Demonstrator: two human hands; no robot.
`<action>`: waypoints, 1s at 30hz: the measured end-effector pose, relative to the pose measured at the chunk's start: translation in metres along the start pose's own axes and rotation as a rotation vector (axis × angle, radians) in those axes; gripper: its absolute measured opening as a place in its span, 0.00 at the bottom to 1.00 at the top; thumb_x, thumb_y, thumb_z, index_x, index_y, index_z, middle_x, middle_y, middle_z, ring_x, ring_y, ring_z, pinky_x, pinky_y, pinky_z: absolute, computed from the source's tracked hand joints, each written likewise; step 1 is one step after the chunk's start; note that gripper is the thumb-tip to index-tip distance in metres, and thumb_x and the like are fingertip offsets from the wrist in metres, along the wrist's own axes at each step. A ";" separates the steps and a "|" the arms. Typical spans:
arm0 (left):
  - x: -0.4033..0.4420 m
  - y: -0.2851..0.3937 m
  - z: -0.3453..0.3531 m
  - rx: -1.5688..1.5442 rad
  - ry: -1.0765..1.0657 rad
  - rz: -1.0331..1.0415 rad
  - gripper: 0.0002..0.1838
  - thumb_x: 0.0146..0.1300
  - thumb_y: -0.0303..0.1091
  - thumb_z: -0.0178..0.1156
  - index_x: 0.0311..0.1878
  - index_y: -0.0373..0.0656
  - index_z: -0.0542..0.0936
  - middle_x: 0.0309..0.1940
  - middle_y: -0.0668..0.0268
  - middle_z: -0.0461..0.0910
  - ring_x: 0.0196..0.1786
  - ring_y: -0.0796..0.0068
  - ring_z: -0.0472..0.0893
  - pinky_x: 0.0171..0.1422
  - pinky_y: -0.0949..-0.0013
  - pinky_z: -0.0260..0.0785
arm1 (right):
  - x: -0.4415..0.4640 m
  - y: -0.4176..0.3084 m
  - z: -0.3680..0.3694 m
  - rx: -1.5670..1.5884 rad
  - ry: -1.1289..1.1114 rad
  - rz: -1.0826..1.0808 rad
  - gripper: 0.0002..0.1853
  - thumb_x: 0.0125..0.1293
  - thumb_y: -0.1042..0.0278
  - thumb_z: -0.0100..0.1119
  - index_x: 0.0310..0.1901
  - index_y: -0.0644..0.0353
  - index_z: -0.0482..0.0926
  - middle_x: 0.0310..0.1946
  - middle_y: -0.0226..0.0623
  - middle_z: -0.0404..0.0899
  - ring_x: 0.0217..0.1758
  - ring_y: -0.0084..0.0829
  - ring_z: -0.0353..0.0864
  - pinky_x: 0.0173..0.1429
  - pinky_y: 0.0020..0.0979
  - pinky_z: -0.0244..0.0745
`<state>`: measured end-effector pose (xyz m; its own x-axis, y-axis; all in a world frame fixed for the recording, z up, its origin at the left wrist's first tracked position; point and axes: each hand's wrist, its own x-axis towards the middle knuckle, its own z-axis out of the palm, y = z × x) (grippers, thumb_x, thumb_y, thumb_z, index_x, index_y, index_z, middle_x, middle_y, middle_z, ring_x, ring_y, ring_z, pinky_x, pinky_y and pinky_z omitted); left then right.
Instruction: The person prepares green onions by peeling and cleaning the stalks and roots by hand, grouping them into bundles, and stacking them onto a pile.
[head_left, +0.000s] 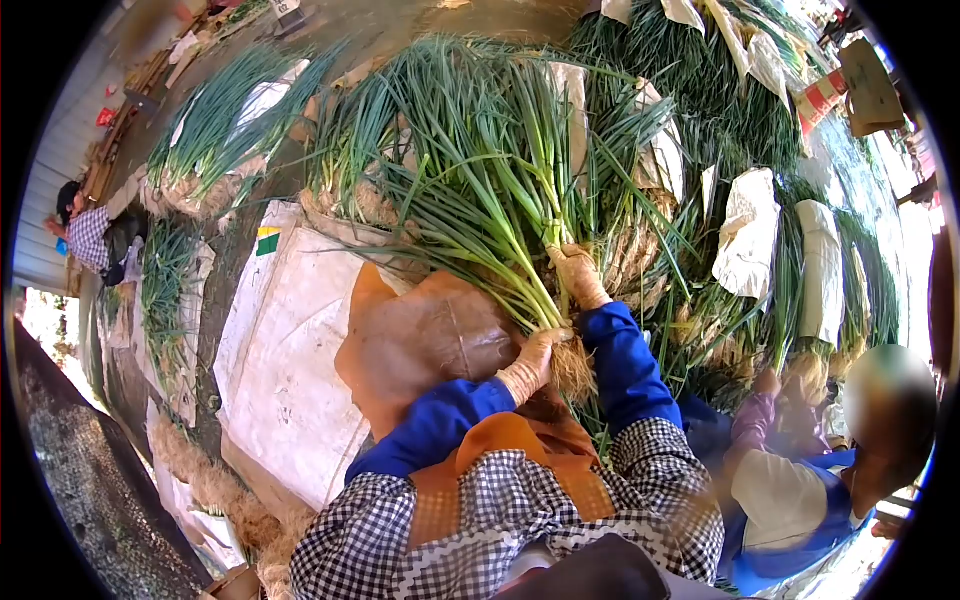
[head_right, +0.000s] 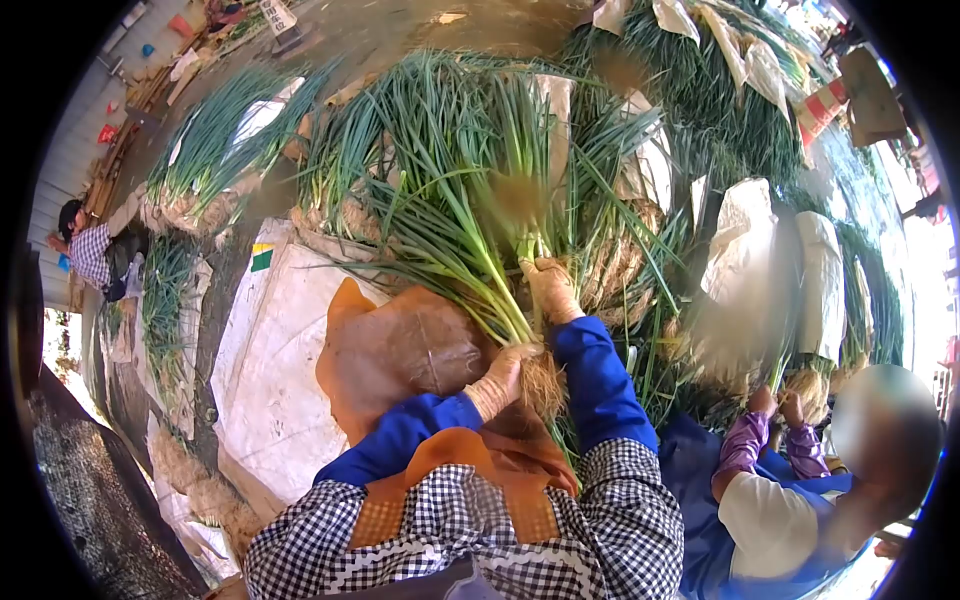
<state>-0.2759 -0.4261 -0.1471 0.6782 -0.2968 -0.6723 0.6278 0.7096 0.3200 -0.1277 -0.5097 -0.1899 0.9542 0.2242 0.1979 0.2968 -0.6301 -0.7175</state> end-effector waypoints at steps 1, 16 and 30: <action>0.021 -0.011 -0.019 -0.076 0.027 0.013 0.12 0.49 0.28 0.61 0.40 0.41 0.77 0.30 0.66 0.76 0.36 0.70 0.76 0.46 0.67 0.70 | -0.003 -0.002 0.001 -0.001 -0.001 -0.004 0.17 0.60 0.52 0.55 0.25 0.58 0.78 0.17 0.40 0.75 0.22 0.40 0.74 0.31 0.37 0.70; 0.016 -0.015 -0.013 -0.053 0.069 0.203 0.12 0.50 0.23 0.57 0.40 0.36 0.76 0.32 0.62 0.78 0.36 0.66 0.78 0.45 0.66 0.72 | 0.029 -0.011 -0.017 -0.194 -0.290 0.119 0.24 0.60 0.45 0.50 0.34 0.62 0.79 0.30 0.47 0.79 0.39 0.42 0.78 0.44 0.36 0.70; 0.044 -0.019 -0.038 -0.148 0.041 0.231 0.07 0.51 0.26 0.55 0.34 0.36 0.77 0.30 0.61 0.79 0.33 0.66 0.79 0.42 0.66 0.74 | -0.168 -0.028 -0.169 0.738 -0.319 0.746 0.06 0.62 0.69 0.55 0.34 0.61 0.79 0.26 0.22 0.74 0.26 0.14 0.70 0.28 0.14 0.63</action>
<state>-0.2726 -0.4284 -0.2089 0.7790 -0.0921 -0.6202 0.3936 0.8418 0.3694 -0.2904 -0.6556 -0.0899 0.8001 0.2202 -0.5580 -0.5478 -0.1111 -0.8292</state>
